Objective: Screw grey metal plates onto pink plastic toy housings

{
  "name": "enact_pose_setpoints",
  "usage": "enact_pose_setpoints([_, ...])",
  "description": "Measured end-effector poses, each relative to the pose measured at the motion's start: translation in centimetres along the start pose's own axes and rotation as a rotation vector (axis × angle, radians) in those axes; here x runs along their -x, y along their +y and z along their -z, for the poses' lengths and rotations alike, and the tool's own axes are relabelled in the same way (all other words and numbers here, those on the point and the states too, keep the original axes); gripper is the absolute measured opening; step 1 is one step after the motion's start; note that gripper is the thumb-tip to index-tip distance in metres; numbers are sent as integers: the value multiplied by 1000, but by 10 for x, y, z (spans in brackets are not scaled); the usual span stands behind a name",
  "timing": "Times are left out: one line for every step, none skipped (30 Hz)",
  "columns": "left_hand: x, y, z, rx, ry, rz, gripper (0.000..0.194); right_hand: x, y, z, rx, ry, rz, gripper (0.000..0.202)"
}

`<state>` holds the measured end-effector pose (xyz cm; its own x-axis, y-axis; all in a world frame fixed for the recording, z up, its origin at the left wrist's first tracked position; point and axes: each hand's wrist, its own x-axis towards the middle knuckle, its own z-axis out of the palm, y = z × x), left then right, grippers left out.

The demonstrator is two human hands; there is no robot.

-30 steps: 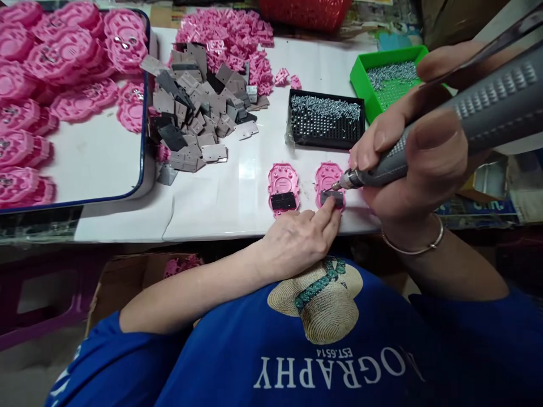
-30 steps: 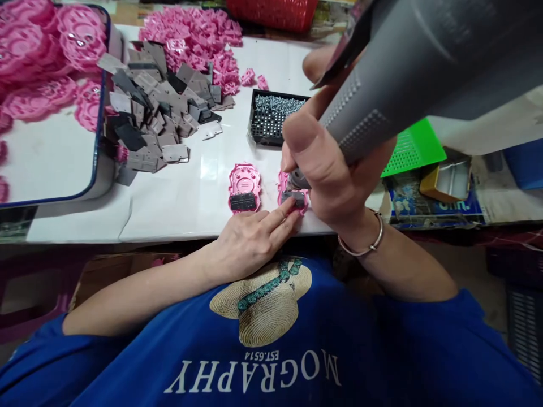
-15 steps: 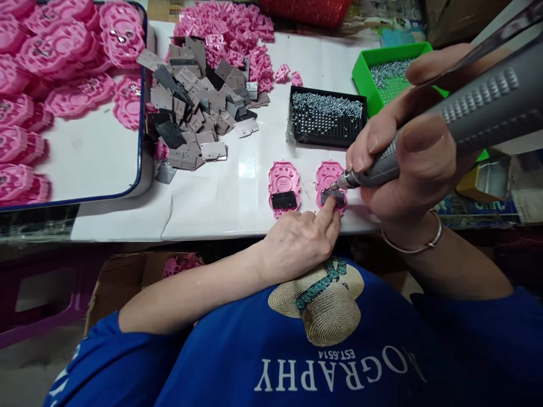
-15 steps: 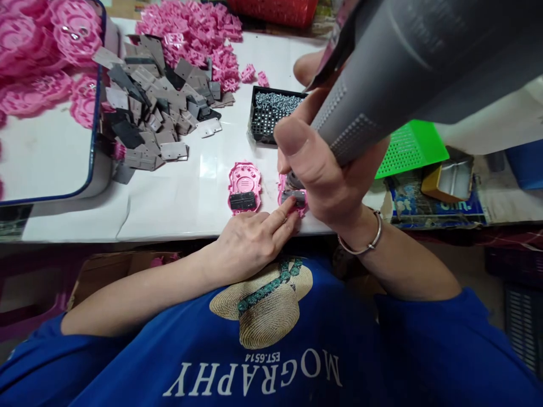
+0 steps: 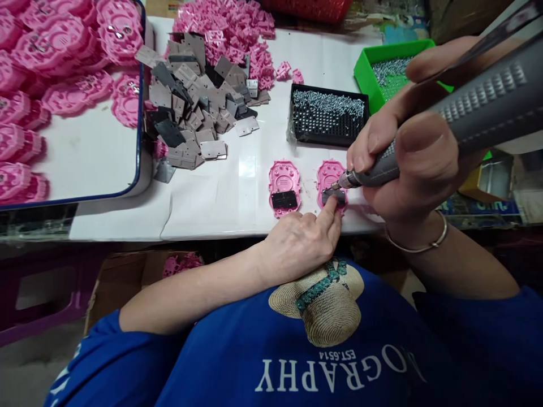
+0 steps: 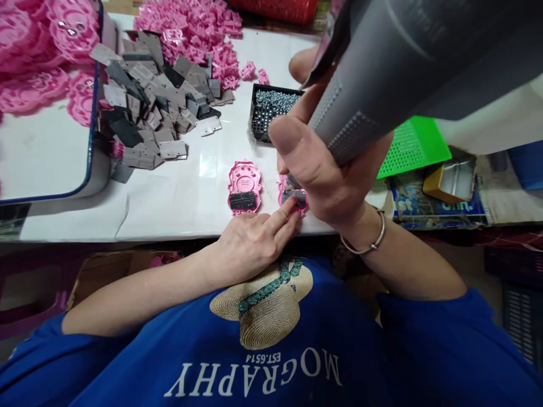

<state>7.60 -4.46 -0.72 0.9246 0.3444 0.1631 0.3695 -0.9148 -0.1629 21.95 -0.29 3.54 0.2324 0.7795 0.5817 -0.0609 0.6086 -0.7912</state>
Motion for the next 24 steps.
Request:
enact_pose_setpoints([0,0,0,-1,9,1,39,0,0,0,8,4,-7,36])
enact_pose_setpoints([0,0,-1,-1,17,2,39,-1,0,-1,19,5,-10,36])
enact_pose_setpoints([0,1,-1,-2,26,5,38,-1,2,-2,33,9,-13,37])
enact_pose_setpoints([0,1,-1,-2,33,7,38,-1,3,-2,45,19,-11,38])
enact_pose_setpoints([0,1,-1,-1,38,5,38,-1,5,-3,53,34,-3,40])
enact_pose_setpoints([0,1,-1,-1,40,4,38,-1,7,-4,56,48,5,42])
enact_pose_setpoints([0,1,-1,-1,40,2,38,-1,9,-5,53,63,14,44])
enact_pose_setpoints([0,1,-1,-1,39,0,39,-1,10,-5,45,75,18,46])
enact_pose_setpoints([0,1,-1,2,34,-3,39,0,11,-6,36,81,16,47])
enact_pose_setpoints([0,1,0,6,26,-5,40,0,10,-6,35,66,1,47])
enact_pose_setpoints([0,1,0,13,17,-7,41,1,9,-6,40,45,-17,44])
enact_pose_setpoints([-1,1,0,21,8,-10,41,1,9,-6,50,20,-34,42])
enact_pose_setpoints([-1,0,0,29,-3,-13,42,2,8,-5,66,-7,-51,40])
enact_pose_setpoints([-1,0,1,35,-16,-15,42,2,8,-4,77,-28,-52,38])
enact_pose_setpoints([-2,-1,1,41,-28,-15,42,3,9,-3,73,-35,-42,37])
enact_pose_setpoints([-2,-1,2,46,-38,-14,42,3,10,-2,58,-44,-30,34])
enact_pose_setpoints([-2,-1,2,50,-48,-10,43,3,12,-1,35,-44,-11,32])
enact_pose_setpoints([-3,-1,2,54,-57,-7,43,3,15,0,9,-56,15,28])
enact_pose_setpoints([-3,-1,2,56,-62,-5,42,3,17,0,-18,-73,46,24])
enact_pose_setpoints([-2,0,1,56,-61,-3,42,3,19,1,-41,-95,65,20])
enact_pose_setpoints([-2,1,0,51,-54,1,42,2,20,2,-57,-122,69,17])
enact_pose_setpoints([-1,2,-2,43,-43,8,41,1,20,3,-75,-142,78,18])
enact_pose_setpoints([-1,2,-3,33,-26,17,41,-2,19,3,-92,-152,80,21])
enact_pose_setpoints([0,2,-4,25,-6,27,40,-5,17,4,-103,-157,72,24])
